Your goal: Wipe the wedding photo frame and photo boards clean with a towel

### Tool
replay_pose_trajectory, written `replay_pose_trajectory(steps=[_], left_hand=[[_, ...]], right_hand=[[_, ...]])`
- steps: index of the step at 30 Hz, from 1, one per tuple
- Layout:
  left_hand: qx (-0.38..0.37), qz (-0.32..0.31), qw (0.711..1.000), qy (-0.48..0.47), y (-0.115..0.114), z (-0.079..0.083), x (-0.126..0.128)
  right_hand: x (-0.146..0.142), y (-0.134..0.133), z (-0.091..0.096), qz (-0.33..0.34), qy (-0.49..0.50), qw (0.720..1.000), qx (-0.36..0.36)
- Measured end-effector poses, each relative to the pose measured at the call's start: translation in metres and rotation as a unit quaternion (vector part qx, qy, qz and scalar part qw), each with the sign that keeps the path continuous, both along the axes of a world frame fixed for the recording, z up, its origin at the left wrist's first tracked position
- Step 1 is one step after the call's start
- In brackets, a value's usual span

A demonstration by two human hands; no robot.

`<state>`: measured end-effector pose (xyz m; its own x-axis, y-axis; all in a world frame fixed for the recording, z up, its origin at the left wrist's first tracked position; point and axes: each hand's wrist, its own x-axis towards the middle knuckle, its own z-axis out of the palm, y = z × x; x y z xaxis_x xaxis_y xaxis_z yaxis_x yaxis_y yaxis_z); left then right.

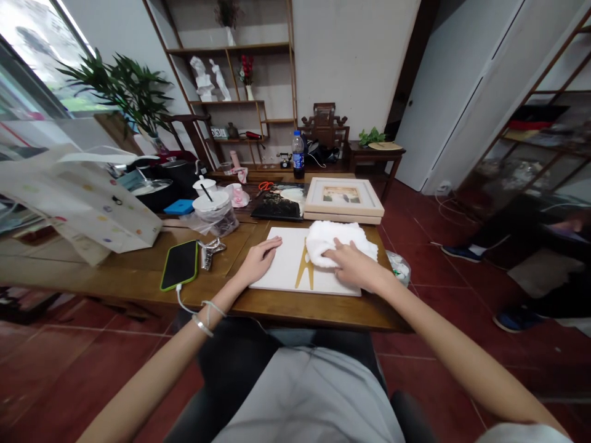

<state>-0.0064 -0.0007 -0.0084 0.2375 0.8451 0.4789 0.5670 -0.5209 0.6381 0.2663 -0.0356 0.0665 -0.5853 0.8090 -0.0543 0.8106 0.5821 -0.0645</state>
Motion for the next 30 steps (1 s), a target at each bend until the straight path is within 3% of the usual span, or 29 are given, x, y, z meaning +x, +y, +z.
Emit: replay_pose_trajectory(steps=[5, 9, 15, 23, 27, 30], left_hand=[[-0.008, 0.001, 1.000, 0.007, -0.001, 0.003, 0.001], [-0.010, 0.004, 1.000, 0.012, -0.002, 0.004, 0.002], [-0.006, 0.003, 1.000, 0.007, -0.001, 0.002, 0.001], [0.002, 0.000, 1.000, 0.006, -0.001, 0.001, 0.000], [0.001, 0.000, 1.000, 0.007, -0.001, 0.001, 0.000], [0.002, 0.000, 1.000, 0.010, -0.001, 0.000, 0.000]], right_hand=[[-0.007, -0.068, 0.020, 0.043, -0.012, 0.998, -0.055], [-0.008, -0.088, 0.030, 0.067, -0.004, 0.995, -0.074], [-0.003, -0.044, 0.016, 0.022, 0.009, 1.000, 0.009], [-0.008, 0.018, -0.006, -0.002, 0.061, 0.997, 0.052], [-0.013, 0.025, -0.011, 0.004, 0.072, 0.996, 0.053], [-0.016, 0.009, -0.010, 0.021, 0.060, 0.997, 0.051]])
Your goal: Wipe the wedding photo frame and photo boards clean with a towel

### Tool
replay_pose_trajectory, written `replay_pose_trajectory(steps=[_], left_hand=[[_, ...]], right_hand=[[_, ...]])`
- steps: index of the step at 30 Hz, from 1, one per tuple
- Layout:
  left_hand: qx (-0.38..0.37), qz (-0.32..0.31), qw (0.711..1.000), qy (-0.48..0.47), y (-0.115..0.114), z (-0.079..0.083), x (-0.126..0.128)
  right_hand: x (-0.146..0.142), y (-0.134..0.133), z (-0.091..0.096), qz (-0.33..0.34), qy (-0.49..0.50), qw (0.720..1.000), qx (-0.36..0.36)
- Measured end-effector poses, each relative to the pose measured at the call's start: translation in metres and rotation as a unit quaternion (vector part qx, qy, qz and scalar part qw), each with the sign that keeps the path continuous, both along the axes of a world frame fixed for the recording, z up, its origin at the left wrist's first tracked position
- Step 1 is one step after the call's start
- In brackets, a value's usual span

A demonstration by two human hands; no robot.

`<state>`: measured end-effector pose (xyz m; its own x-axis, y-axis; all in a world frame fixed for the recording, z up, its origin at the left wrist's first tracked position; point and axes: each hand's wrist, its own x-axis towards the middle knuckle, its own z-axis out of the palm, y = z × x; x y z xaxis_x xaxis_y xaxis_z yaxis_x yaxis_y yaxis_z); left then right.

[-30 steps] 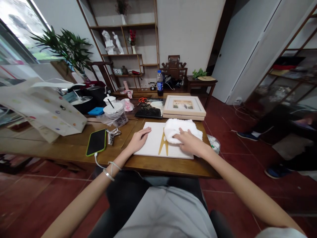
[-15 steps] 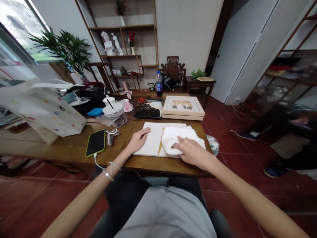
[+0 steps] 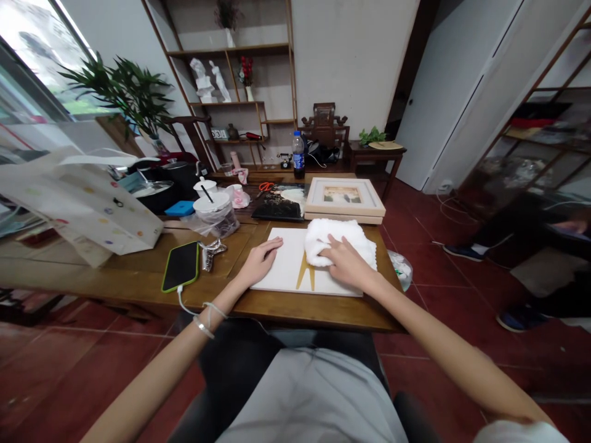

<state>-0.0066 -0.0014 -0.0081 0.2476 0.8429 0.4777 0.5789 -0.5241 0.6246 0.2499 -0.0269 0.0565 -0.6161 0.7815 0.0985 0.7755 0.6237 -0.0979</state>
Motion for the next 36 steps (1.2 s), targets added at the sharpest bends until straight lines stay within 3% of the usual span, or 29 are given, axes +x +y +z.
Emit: replay_pose_trajectory(steps=[7, 10, 15, 22, 27, 31, 36], left_hand=[[-0.002, -0.001, 1.000, -0.005, 0.000, 0.000, 0.000], [-0.005, 0.002, 1.000, -0.005, 0.000, 0.001, 0.001], [-0.003, -0.001, 1.000, -0.003, 0.000, 0.001, 0.001], [-0.006, -0.003, 1.000, -0.010, 0.001, -0.001, 0.000], [-0.003, -0.001, 1.000, -0.009, 0.001, -0.002, -0.001], [-0.004, 0.001, 1.000, -0.007, 0.001, -0.002, 0.000], [-0.002, -0.001, 1.000, 0.000, 0.000, 0.000, 0.000]], right_hand=[[-0.005, -0.084, 0.025, 0.044, -0.008, 0.996, -0.081], [-0.003, -0.100, 0.036, 0.066, -0.004, 0.990, -0.121], [0.005, -0.071, 0.035, 0.035, 0.038, 0.992, -0.118], [-0.004, 0.009, 0.006, -0.026, 0.086, 0.996, -0.028], [-0.020, 0.042, -0.007, -0.039, 0.059, 0.997, -0.005], [-0.028, 0.036, -0.006, -0.015, 0.003, 1.000, 0.000], [-0.035, -0.013, -0.001, 0.007, -0.046, 0.998, 0.037]])
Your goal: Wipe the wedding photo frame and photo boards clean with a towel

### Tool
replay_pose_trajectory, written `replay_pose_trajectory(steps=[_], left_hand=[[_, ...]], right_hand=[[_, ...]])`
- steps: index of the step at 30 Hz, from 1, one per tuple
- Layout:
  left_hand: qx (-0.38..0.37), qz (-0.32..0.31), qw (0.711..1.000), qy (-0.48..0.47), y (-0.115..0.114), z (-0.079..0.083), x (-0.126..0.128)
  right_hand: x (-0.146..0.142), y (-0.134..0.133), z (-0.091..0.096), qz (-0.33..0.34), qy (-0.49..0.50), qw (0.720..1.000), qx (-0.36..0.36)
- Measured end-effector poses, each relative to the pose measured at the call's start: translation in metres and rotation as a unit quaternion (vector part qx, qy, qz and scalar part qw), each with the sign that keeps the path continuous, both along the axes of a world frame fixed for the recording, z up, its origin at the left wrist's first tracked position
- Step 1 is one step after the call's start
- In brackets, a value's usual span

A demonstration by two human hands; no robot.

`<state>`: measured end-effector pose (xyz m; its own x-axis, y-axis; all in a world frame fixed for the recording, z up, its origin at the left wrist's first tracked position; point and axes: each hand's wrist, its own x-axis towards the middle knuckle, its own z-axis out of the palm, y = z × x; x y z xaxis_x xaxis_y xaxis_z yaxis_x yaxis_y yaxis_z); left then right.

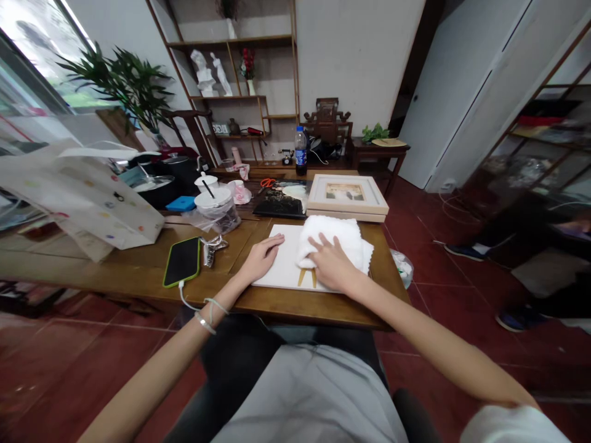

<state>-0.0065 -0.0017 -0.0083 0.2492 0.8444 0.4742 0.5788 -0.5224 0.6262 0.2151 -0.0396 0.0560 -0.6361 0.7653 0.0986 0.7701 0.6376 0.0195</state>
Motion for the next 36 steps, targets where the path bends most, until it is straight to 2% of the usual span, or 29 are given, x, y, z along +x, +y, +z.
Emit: replay_pose_trajectory(steps=[3, 6, 9, 11, 14, 18, 22, 25, 30, 36], left_hand=[[0.000, 0.001, 1.000, 0.002, 0.000, 0.000, 0.000], [0.002, 0.001, 1.000, 0.005, 0.000, 0.000, 0.000], [0.005, 0.001, 1.000, 0.009, 0.001, 0.000, 0.000], [0.005, 0.001, 1.000, 0.010, 0.001, 0.000, 0.000], [0.006, 0.000, 1.000, 0.007, 0.001, 0.000, 0.000], [0.006, 0.000, 1.000, 0.002, 0.002, -0.002, -0.001], [0.004, 0.002, 1.000, -0.005, 0.002, -0.002, -0.001], [0.001, 0.001, 1.000, -0.003, 0.002, -0.001, 0.000], [0.000, 0.003, 1.000, 0.002, 0.001, -0.001, 0.000], [0.002, 0.001, 1.000, 0.009, 0.000, 0.000, 0.000]], right_hand=[[-0.001, -0.036, 0.003, 0.035, -0.012, 0.999, -0.010], [0.004, -0.060, 0.010, 0.104, -0.010, 0.993, -0.048], [0.012, -0.066, 0.020, 0.172, 0.005, 0.981, -0.085], [0.018, -0.059, 0.024, 0.186, 0.024, 0.976, -0.109], [0.025, -0.036, 0.022, 0.167, 0.056, 0.977, -0.119], [0.027, 0.005, 0.007, 0.112, 0.082, 0.988, -0.071], [0.015, 0.038, -0.001, 0.051, 0.069, 0.995, -0.042], [0.001, 0.050, 0.000, 0.002, 0.035, 0.999, -0.021], [-0.014, 0.041, 0.003, -0.007, -0.004, 1.000, 0.007], [-0.018, -0.012, 0.002, 0.053, -0.073, 0.995, 0.042]])
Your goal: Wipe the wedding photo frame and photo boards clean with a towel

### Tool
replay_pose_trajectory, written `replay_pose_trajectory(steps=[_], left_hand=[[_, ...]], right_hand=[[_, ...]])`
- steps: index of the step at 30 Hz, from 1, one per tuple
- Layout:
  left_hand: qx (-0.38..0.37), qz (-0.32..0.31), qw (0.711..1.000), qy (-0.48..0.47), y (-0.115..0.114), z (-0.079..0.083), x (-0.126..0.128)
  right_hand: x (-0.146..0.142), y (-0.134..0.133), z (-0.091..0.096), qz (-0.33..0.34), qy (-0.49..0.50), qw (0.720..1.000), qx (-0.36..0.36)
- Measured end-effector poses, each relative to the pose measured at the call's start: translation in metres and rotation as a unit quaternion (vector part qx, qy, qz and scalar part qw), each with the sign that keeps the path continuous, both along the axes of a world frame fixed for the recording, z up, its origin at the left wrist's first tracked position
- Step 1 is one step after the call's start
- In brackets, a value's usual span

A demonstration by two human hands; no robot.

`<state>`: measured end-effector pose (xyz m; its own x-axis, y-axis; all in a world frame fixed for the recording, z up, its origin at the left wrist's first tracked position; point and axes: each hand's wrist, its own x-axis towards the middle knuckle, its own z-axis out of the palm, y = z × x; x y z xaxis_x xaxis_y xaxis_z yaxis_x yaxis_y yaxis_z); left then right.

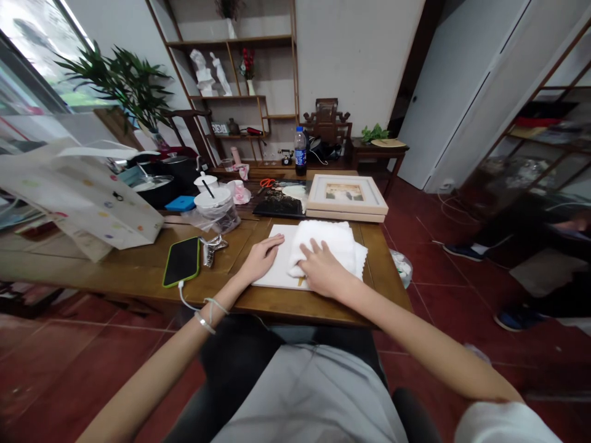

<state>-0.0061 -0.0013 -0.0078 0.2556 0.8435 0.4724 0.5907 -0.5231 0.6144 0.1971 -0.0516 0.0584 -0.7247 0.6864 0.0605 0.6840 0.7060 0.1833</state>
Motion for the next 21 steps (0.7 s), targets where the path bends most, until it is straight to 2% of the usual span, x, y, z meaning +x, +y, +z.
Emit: replay_pose_trajectory(steps=[5, 7, 9, 11, 14, 17, 21], left_hand=[[0.001, 0.002, 1.000, 0.002, -0.002, 0.002, 0.000], [0.003, 0.001, 1.000, 0.002, -0.002, 0.002, 0.000], [0.004, 0.001, 1.000, 0.001, -0.002, 0.003, 0.000], [0.004, 0.001, 1.000, -0.001, -0.002, 0.002, 0.000], [0.006, -0.002, 1.000, -0.008, -0.001, 0.001, 0.000], [0.006, -0.005, 1.000, -0.014, 0.000, -0.001, -0.001], [0.000, -0.001, 1.000, -0.008, -0.001, 0.002, 0.000]], right_hand=[[0.003, -0.052, 0.011, 0.087, 0.006, 0.996, -0.032], [0.007, -0.061, 0.016, 0.113, 0.018, 0.992, -0.054], [0.011, -0.059, 0.020, 0.121, 0.034, 0.989, -0.075], [0.014, -0.046, 0.021, 0.106, 0.052, 0.989, -0.088], [0.013, -0.013, 0.019, 0.057, 0.067, 0.993, -0.084], [0.005, 0.024, 0.011, 0.008, 0.072, 0.995, -0.063], [-0.010, 0.061, 0.001, -0.014, 0.083, 0.996, -0.041]])
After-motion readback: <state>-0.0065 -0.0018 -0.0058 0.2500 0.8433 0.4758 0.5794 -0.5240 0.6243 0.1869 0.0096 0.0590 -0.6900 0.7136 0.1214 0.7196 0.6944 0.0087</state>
